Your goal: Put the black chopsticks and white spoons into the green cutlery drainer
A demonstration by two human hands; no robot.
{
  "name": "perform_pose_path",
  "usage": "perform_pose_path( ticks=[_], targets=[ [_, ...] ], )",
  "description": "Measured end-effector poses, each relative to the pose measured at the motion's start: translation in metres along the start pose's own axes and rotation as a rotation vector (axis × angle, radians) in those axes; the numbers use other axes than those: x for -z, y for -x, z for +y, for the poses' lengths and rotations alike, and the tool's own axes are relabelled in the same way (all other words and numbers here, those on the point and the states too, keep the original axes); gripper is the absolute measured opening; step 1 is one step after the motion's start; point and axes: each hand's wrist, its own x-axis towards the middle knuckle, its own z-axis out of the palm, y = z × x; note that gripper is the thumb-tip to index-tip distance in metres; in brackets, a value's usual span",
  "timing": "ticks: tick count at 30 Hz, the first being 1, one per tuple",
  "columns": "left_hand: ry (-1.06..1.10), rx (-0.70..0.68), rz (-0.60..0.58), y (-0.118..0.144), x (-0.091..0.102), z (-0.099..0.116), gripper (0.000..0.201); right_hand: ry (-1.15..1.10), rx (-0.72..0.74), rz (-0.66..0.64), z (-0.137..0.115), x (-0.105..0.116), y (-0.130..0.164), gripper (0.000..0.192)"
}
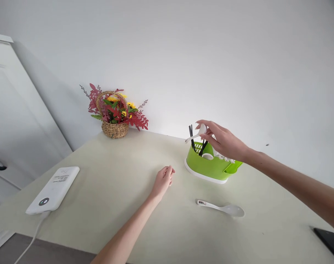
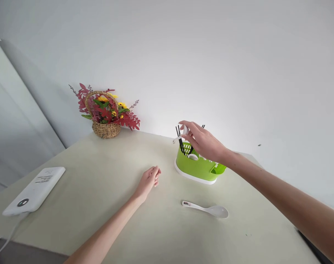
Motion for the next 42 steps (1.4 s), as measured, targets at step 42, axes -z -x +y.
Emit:
perform_pose_path(
  ticks=[42],
  targets=[
    [-0.182,0.027,-0.068,0.001,-0.003,-0.001,0.043,0.217,-0.080,-0.581,0.028,-0.032,0.016,0.051]
  ],
)
